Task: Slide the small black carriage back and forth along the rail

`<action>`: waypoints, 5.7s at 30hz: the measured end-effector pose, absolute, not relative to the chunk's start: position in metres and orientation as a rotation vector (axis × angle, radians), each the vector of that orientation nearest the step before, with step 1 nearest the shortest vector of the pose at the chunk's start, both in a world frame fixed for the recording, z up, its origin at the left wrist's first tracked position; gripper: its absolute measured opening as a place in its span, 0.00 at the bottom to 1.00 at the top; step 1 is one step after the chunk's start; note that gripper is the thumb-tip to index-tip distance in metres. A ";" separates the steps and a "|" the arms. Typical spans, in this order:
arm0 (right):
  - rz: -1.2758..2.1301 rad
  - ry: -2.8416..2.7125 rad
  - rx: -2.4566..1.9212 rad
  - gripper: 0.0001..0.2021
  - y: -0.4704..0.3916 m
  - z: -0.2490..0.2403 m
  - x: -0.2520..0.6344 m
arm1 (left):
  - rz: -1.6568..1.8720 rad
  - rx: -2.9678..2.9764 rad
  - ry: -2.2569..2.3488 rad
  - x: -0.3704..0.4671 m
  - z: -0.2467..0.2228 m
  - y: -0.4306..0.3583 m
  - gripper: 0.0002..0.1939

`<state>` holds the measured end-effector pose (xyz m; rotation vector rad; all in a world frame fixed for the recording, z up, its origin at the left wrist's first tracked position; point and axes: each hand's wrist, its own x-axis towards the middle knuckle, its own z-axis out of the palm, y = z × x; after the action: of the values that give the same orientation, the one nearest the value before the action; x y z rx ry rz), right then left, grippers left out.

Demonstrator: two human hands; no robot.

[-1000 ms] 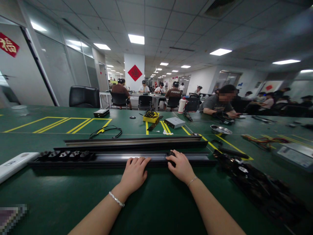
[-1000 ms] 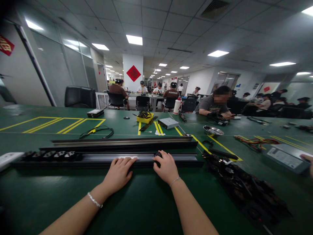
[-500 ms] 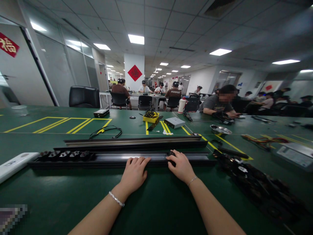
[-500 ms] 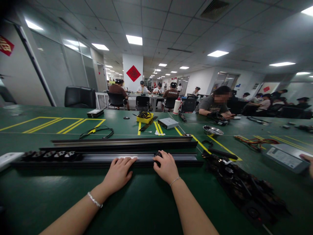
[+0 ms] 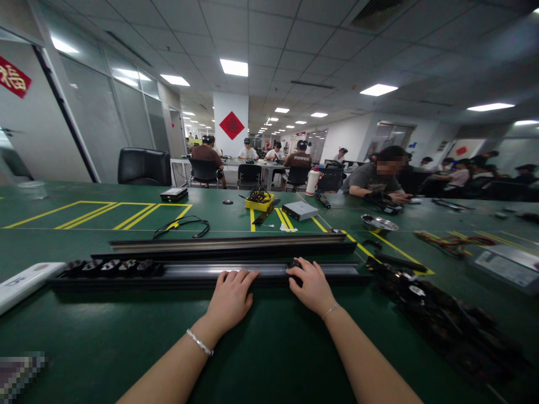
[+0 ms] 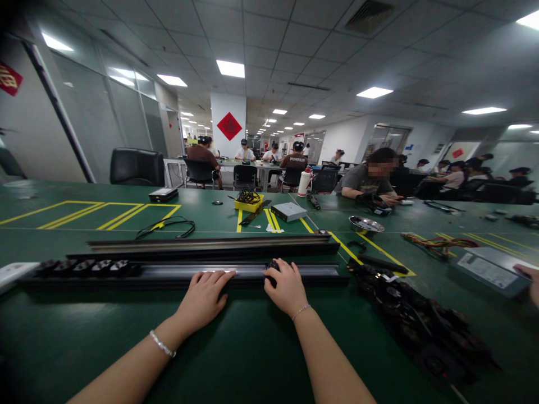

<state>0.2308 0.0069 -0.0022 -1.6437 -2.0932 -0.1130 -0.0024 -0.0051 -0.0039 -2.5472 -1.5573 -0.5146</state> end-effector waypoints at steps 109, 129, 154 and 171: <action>-0.120 -2.086 -1.578 0.13 0.009 -0.004 0.240 | -0.523 -2.553 -1.552 -0.004 -0.003 -0.005 0.26; -0.148 -2.108 -1.594 0.13 0.010 -0.006 0.241 | -0.545 -2.547 -1.540 -0.003 -0.004 -0.005 0.27; -0.175 -2.061 -1.551 0.12 0.011 -0.008 0.241 | -0.558 -2.535 -1.517 -0.004 -0.007 -0.003 0.26; -0.198 -2.061 -1.558 0.13 0.011 -0.008 0.242 | -0.556 -2.553 -1.527 -0.005 -0.007 -0.003 0.26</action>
<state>0.2418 0.0112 -0.0080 -1.5580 -2.0611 -0.1975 -0.0052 -0.0027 -0.0073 -2.5532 -1.5268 -0.5558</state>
